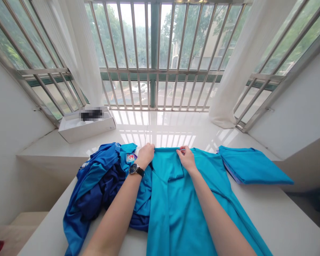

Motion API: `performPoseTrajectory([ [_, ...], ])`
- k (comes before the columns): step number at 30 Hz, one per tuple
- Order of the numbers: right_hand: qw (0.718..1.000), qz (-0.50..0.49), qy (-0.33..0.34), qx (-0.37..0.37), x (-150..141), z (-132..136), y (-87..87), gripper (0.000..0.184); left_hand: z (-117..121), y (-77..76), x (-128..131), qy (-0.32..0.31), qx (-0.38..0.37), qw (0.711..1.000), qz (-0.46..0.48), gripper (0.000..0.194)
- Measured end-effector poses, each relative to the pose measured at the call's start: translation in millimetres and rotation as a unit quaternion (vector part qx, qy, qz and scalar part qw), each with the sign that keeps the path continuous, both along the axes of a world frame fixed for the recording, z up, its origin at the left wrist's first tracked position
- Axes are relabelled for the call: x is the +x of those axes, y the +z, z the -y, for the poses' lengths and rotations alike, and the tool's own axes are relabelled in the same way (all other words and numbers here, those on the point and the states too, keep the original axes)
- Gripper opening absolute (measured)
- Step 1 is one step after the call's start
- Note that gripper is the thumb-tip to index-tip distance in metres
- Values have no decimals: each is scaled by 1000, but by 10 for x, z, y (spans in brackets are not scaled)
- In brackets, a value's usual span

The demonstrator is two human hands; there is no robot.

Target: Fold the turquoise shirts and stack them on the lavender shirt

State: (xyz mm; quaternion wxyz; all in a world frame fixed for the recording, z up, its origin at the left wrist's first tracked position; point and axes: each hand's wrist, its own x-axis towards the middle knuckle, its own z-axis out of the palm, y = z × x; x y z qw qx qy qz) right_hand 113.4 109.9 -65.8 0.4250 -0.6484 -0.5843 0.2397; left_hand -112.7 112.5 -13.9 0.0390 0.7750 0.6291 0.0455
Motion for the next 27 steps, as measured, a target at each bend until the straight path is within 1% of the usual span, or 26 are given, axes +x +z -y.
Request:
performPoseTrajectory([
  [5,1000,-1,5,-10,4,20,-3,34,-8,-25,12,15,11,1000,9,23],
  [11,1000,16,-13,11,-31,42,36,33,-8,-58,19,19,9,1000,15,22],
  [15,999,41,-3,-2,4,44,59,35,-6,-59,33,19,8,1000,15,24],
  [18,998,63,19,-26,65,45,64,35,6,-38,29,17,3,1000,13,25],
  [22,994,87,35,-47,106,51,50,27,46,21,11,18,-3,1000,-1,24],
  [27,993,104,32,-51,86,55,50,25,88,67,-11,55,-7,998,-22,24],
])
